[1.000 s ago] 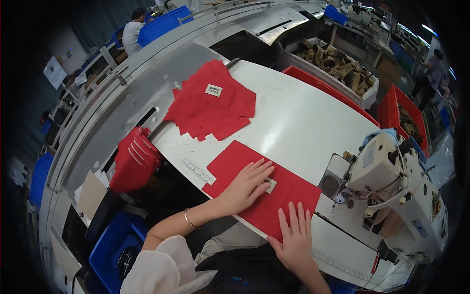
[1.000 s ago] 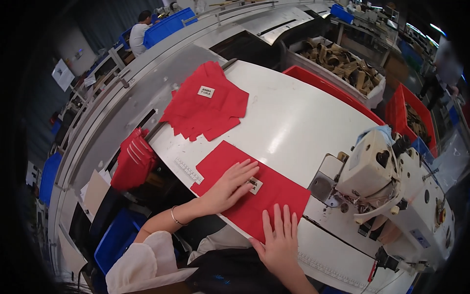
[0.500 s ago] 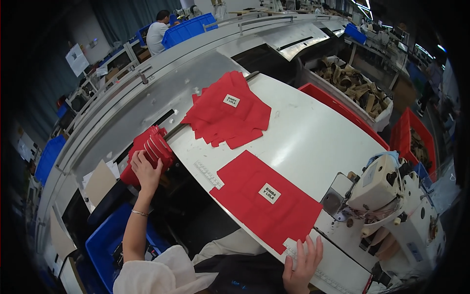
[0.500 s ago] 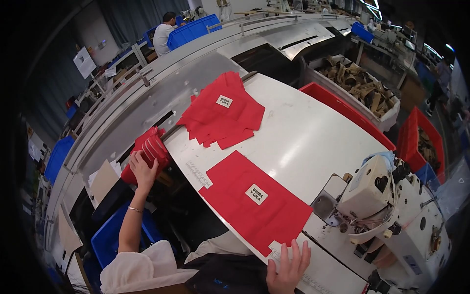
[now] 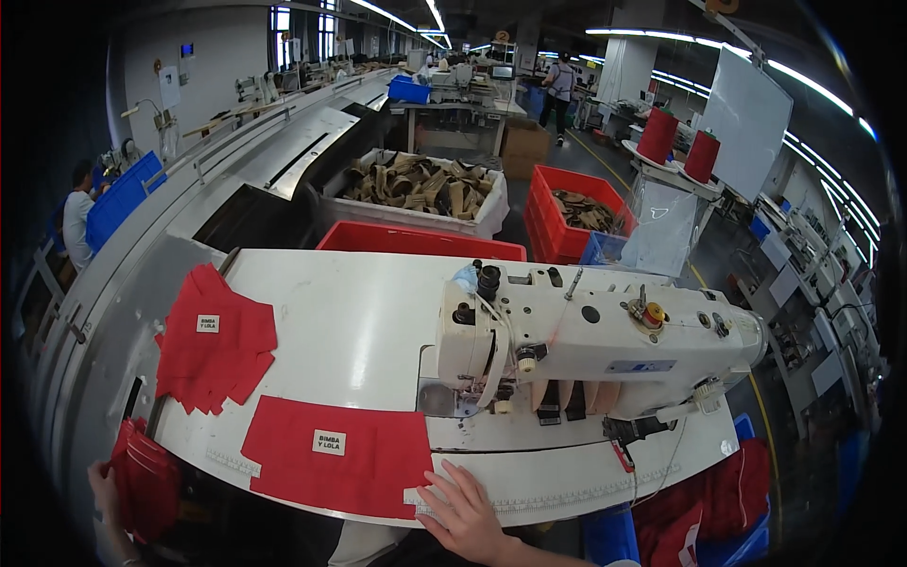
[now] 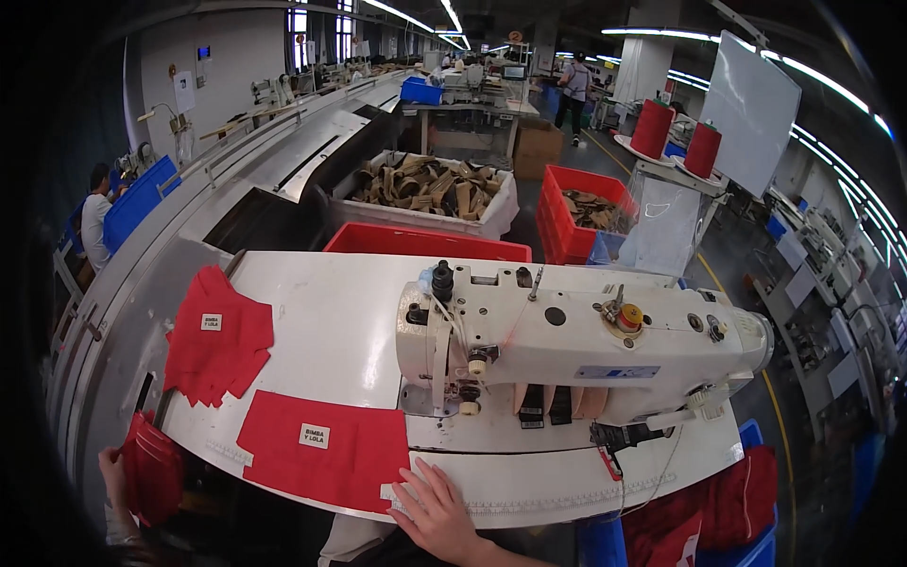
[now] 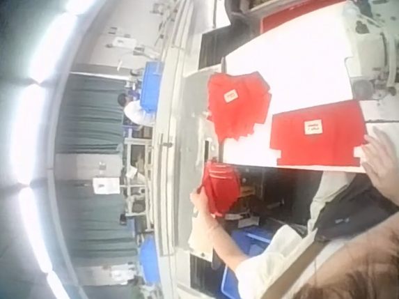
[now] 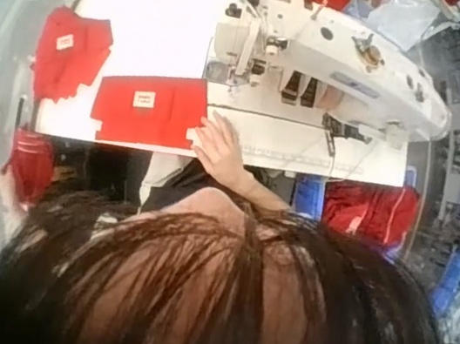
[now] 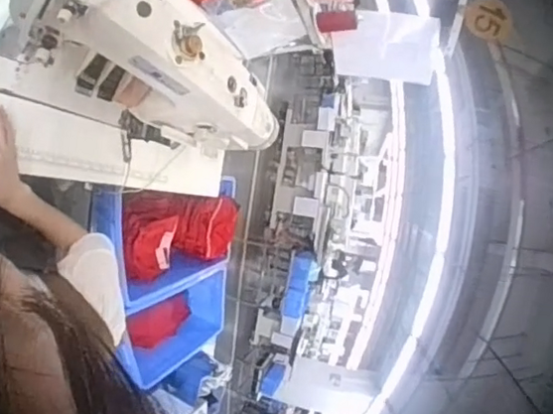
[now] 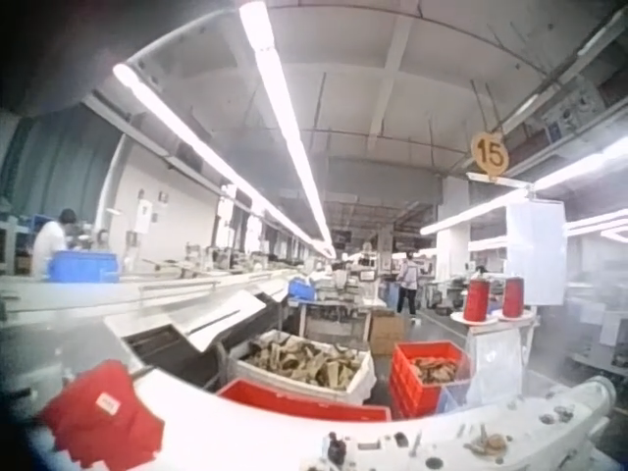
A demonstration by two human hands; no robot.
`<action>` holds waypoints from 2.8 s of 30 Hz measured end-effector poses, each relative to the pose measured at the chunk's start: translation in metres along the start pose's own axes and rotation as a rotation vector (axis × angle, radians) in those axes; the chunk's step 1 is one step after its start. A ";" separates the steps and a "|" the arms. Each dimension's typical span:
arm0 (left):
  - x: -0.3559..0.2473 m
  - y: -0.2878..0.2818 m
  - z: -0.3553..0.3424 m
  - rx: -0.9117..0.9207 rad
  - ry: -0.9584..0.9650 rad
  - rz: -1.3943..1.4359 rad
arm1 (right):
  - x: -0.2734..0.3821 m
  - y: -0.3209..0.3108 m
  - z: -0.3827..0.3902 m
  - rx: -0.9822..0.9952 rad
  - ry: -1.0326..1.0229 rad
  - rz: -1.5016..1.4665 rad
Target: Sewing red fabric pieces using an industrial sewing machine in a garment factory.
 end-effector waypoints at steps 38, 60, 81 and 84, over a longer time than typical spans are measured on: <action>-0.389 -0.033 0.119 0.928 0.676 0.501 | 0.022 -0.047 -0.057 0.522 0.201 -0.745; -0.532 0.105 0.151 1.211 1.184 0.799 | -0.055 0.013 -0.086 0.213 0.533 -0.772; -0.556 0.116 0.166 1.641 0.809 0.831 | -0.069 -0.001 -0.054 0.074 -0.122 -0.308; -0.554 0.114 0.172 1.638 0.709 0.877 | -0.070 0.001 -0.052 0.128 -0.076 -0.330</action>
Point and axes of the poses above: each hand's wrist, its own z-axis away from the middle knuckle, its own y-axis out of the palm, x = y × z, the point moved 2 cm from there along -z, towards the middle knuckle, and after that the axes turned 6 degrees about -z, right-handed, at the moved point
